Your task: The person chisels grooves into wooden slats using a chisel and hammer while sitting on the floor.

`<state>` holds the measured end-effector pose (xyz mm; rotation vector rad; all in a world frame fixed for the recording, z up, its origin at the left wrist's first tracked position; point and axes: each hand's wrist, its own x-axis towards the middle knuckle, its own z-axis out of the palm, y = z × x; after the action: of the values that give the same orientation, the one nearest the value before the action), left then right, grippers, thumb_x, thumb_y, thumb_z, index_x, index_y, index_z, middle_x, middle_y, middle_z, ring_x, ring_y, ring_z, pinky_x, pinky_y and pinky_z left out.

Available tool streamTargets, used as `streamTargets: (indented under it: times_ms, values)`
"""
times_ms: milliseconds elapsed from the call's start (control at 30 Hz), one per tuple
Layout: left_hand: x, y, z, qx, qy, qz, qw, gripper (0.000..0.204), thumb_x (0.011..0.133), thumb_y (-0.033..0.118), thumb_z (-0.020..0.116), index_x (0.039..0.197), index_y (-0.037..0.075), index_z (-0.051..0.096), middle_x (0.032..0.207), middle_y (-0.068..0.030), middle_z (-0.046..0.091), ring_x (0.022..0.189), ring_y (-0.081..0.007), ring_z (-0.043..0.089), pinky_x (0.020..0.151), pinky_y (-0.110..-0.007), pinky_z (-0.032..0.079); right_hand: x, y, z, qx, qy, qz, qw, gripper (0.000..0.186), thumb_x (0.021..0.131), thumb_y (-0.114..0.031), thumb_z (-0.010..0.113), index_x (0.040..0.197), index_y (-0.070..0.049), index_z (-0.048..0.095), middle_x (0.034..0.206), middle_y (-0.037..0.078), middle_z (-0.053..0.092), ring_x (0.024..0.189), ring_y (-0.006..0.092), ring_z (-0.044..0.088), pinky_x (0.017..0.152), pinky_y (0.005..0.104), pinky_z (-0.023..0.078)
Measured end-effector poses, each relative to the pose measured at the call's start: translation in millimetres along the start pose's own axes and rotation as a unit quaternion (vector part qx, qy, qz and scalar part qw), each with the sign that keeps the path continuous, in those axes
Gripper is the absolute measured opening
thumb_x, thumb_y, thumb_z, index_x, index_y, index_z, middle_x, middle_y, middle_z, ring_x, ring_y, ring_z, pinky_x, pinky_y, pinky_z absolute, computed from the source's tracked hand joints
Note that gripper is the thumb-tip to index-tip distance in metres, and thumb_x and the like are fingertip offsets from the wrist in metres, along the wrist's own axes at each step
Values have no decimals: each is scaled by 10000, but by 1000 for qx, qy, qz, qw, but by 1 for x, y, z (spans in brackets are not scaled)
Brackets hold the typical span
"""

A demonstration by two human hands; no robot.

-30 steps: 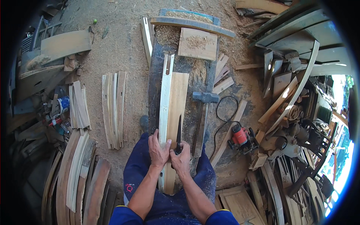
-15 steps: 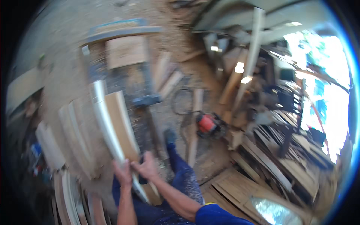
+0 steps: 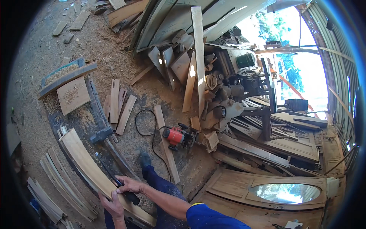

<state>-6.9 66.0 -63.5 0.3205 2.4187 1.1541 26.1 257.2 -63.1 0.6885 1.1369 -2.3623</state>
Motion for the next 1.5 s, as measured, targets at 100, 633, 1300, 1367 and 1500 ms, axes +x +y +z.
streamTargets:
  times_ms: [100, 633, 1300, 1367, 1500]
  values:
    - [8, -2, 7, 174, 71, -104, 977, 633, 958, 291, 601, 1361, -141, 371, 1278, -325, 464, 1200, -475, 468, 1028, -537, 359, 2, 13, 10, -119, 35, -44, 991, 549, 884, -204, 704, 1373, -61, 500, 918, -28, 401, 851, 112, 418, 799, 249, 380]
    - [52, 64, 36, 290, 136, -92, 943, 1044, 744, 12, 717, 1594, 113, 120, 1620, -226, 56, 1472, -440, 201, 1173, -525, 324, -66, 120, 16, -284, 117, 49, 950, 493, 946, -234, 599, 1376, -30, 472, 1134, 162, 597, 1013, 240, 578, 908, 366, 450]
    - [57, 57, 19, 210, -47, -267, 940, 1013, 807, 337, 747, 1488, -91, 131, 1290, -333, 478, 1132, -469, 569, 934, -502, 487, -221, 208, 48, 65, 50, 319, 944, 390, 916, 65, 573, 1290, -16, 497, 1497, 148, 460, 1367, 256, 463, 1051, 365, 444]
    - [56, 58, 16, 206, -41, -282, 936, 999, 810, 339, 741, 1481, -95, 141, 1295, -345, 470, 1118, -475, 577, 936, -495, 491, -230, 198, 52, 80, 29, 317, 944, 300, 906, 87, 574, 1169, -41, 507, 1497, 167, 454, 1370, 283, 459, 1045, 386, 463]
    - [38, 31, 6, 220, -1, -299, 928, 996, 809, 355, 735, 1447, -144, 155, 1287, -340, 486, 1050, -451, 621, 898, -490, 518, -243, 173, 40, 159, -34, 400, 902, 213, 901, 85, 579, 994, -76, 476, 1507, 204, 429, 1377, 334, 446, 1032, 434, 493]
